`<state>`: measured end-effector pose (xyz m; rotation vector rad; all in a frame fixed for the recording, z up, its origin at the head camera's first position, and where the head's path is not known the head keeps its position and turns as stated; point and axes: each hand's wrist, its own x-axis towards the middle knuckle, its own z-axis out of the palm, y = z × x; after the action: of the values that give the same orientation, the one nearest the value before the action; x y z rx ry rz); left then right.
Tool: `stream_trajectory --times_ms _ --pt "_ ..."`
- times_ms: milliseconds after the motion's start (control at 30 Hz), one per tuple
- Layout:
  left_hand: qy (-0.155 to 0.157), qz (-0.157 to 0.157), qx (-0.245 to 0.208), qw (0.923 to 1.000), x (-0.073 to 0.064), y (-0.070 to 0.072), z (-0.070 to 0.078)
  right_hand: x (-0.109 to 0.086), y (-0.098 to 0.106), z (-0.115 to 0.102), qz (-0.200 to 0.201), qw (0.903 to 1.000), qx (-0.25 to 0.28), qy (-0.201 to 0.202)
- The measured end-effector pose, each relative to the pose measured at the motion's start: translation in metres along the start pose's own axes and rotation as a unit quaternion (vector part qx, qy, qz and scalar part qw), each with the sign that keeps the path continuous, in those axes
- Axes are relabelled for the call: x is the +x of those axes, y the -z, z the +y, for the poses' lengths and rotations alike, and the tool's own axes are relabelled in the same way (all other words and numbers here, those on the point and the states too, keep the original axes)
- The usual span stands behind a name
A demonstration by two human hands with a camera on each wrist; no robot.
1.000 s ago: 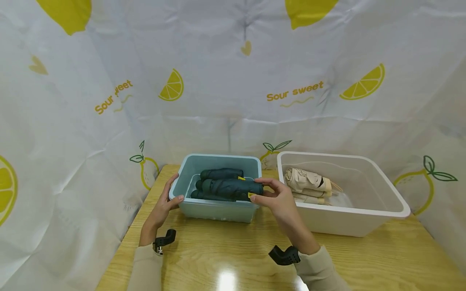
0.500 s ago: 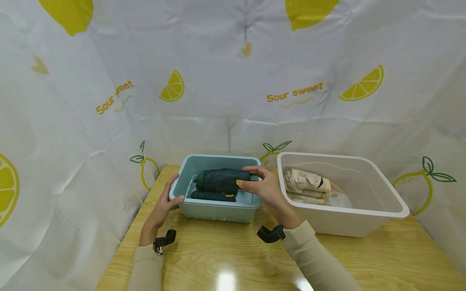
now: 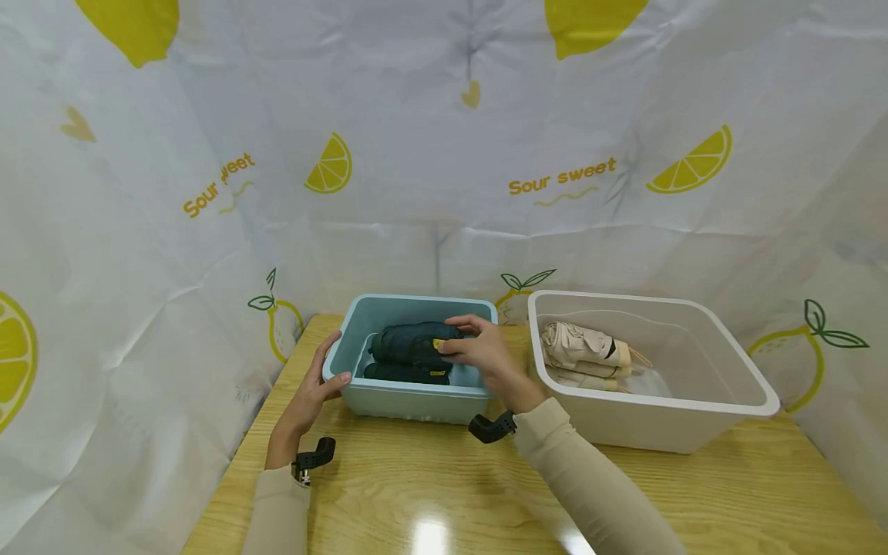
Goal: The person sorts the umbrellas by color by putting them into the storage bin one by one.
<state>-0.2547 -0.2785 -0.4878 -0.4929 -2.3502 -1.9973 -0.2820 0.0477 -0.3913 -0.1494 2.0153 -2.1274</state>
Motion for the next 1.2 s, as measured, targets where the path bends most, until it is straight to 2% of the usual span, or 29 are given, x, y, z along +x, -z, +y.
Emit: stream_trajectory --times_ms 500,800,1200 --pt "-0.002 -0.005 -0.002 1.0000 0.002 0.000 -0.002 0.012 -0.013 0.013 0.027 0.9985 -0.027 -0.040" --pt "0.000 -0.004 -0.004 1.0000 0.001 0.000 -0.003 0.015 -0.013 0.016 0.010 0.9975 -0.052 -0.048" --pt "0.002 -0.002 0.003 1.0000 0.000 0.001 -0.004 0.014 -0.014 0.018 0.009 0.9933 -0.090 -0.072"
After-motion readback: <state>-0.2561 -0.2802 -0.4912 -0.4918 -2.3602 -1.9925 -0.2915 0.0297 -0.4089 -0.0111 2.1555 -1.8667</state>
